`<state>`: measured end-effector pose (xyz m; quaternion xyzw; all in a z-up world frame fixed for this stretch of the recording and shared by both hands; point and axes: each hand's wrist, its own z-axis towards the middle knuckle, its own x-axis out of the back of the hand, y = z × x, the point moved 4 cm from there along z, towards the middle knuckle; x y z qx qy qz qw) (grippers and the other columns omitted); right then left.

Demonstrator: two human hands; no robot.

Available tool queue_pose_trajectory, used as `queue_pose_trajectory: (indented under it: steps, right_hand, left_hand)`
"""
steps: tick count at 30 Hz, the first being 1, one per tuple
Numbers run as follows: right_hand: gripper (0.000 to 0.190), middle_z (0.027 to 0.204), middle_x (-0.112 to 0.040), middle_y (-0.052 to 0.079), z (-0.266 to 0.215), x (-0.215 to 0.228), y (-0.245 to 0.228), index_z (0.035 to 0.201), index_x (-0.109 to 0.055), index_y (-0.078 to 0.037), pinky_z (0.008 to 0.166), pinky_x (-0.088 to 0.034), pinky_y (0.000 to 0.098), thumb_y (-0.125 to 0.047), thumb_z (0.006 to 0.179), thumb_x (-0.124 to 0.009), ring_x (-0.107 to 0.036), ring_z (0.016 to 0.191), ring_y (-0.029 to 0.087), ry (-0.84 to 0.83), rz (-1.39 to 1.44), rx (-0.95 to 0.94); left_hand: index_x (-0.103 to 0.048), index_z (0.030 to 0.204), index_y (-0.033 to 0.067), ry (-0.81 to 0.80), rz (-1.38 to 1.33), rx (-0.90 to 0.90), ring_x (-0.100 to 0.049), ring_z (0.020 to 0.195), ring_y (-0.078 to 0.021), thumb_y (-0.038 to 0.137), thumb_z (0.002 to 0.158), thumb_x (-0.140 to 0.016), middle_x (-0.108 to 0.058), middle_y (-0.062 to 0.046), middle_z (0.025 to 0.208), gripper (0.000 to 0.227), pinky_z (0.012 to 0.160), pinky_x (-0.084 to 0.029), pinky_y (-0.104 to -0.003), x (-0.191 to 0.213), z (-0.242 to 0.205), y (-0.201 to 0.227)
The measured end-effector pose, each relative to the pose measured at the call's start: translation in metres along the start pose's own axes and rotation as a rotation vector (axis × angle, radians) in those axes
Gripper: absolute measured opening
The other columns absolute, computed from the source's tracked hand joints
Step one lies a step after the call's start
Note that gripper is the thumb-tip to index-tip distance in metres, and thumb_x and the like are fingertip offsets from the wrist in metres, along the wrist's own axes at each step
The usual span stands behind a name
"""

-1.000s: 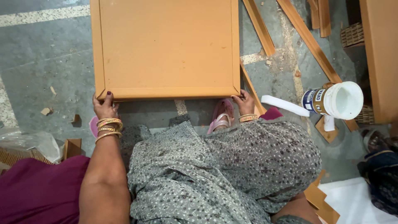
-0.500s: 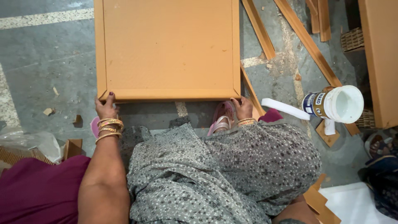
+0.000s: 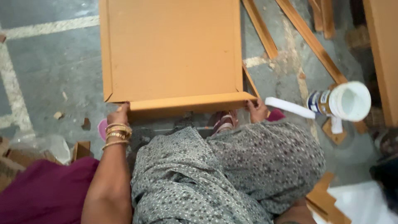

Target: The person applies glue to a wooden frame piece using a foam roller and attaches it to a large flat board. They press the frame into place and smooth it down, then repeat the process for another section of the frame.

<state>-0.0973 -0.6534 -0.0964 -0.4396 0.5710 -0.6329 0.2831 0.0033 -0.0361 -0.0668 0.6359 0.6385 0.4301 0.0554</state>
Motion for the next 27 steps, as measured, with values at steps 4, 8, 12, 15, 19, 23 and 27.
queue_pose_trajectory:
  steps: [4,8,12,15,19,23,27]
  right_hand:
    - [0.028,0.09,-0.072,0.012,0.0,0.067,0.01,0.117,-0.068,0.005,0.067,-0.056,0.0323,-0.013,0.098,-0.075,-0.068,0.076,0.019,0.198,-0.159,-0.183]
    - [0.027,0.104,-0.076,0.012,-0.028,0.143,0.019,0.123,-0.07,0.005,0.077,-0.059,0.0319,-0.013,0.103,-0.072,-0.071,0.089,0.017,0.273,-0.097,-0.108]
    - [0.038,0.104,-0.073,0.005,-0.079,0.208,0.047,0.132,-0.062,-0.004,0.072,-0.062,0.0319,-0.016,0.096,-0.068,-0.07,0.084,0.015,0.487,0.202,-0.285]
    - [0.048,0.112,-0.073,0.003,-0.123,0.24,0.06,0.137,-0.054,-0.016,0.071,-0.059,0.0348,-0.017,0.09,-0.067,-0.068,0.093,0.015,0.612,0.143,-0.305]
    - [0.035,0.103,-0.072,0.02,-0.198,0.268,0.06,0.115,-0.069,-0.002,0.083,-0.055,0.0469,-0.028,0.093,-0.077,-0.07,0.095,0.035,0.599,-0.757,-0.287]
    - [0.015,0.098,-0.073,0.021,-0.257,0.246,0.057,0.09,-0.074,-0.012,0.082,-0.051,0.0523,-0.024,0.082,-0.07,-0.067,0.092,0.042,0.379,-1.279,0.022]
    - [0.016,0.094,-0.073,0.014,-0.305,0.22,0.082,0.085,-0.071,-0.011,0.086,-0.048,0.0536,-0.02,0.094,-0.062,-0.066,0.093,0.036,0.319,-0.998,-0.451]
  left_hand:
    - [-0.066,0.122,-0.0037,-0.279,0.214,0.053,-0.066,0.078,-0.0264,0.05,0.083,-0.082,-0.068,-0.009,0.099,0.068,0.063,-0.056,-0.044,-0.028,-0.019,0.024]
    - [-0.073,0.126,0.002,-0.549,0.517,-0.488,-0.062,0.081,-0.0209,0.038,0.095,-0.074,-0.073,-0.013,0.096,0.048,0.072,-0.051,-0.036,-0.073,-0.047,0.071]
    - [-0.071,0.124,0.0013,-0.924,0.05,-0.561,-0.063,0.095,-0.0078,0.018,0.099,-0.068,-0.074,0.0,0.109,0.03,0.084,-0.05,-0.025,-0.132,-0.095,0.082]
    - [-0.071,0.121,-0.0049,-1.052,-0.1,-0.443,-0.053,0.091,-0.0104,0.014,0.109,-0.07,-0.067,-0.002,0.104,0.023,0.078,-0.041,-0.028,-0.176,-0.121,0.076]
    - [-0.07,0.122,-0.0011,-1.181,-0.139,-0.568,-0.062,0.107,-0.0092,0.012,0.103,-0.065,-0.071,-0.001,0.116,0.024,0.097,-0.048,-0.025,-0.233,-0.169,0.087]
    - [-0.072,0.122,0.0013,-1.331,0.086,-0.604,-0.063,0.102,-0.0143,0.012,0.104,-0.059,-0.072,-0.003,0.11,0.025,0.092,-0.05,-0.031,-0.298,-0.228,0.084]
    - [-0.07,0.127,0.0009,-1.495,0.402,-0.884,-0.064,0.106,-0.0179,0.013,0.102,-0.058,-0.073,-0.006,0.116,0.03,0.094,-0.05,-0.033,-0.36,-0.283,0.064]
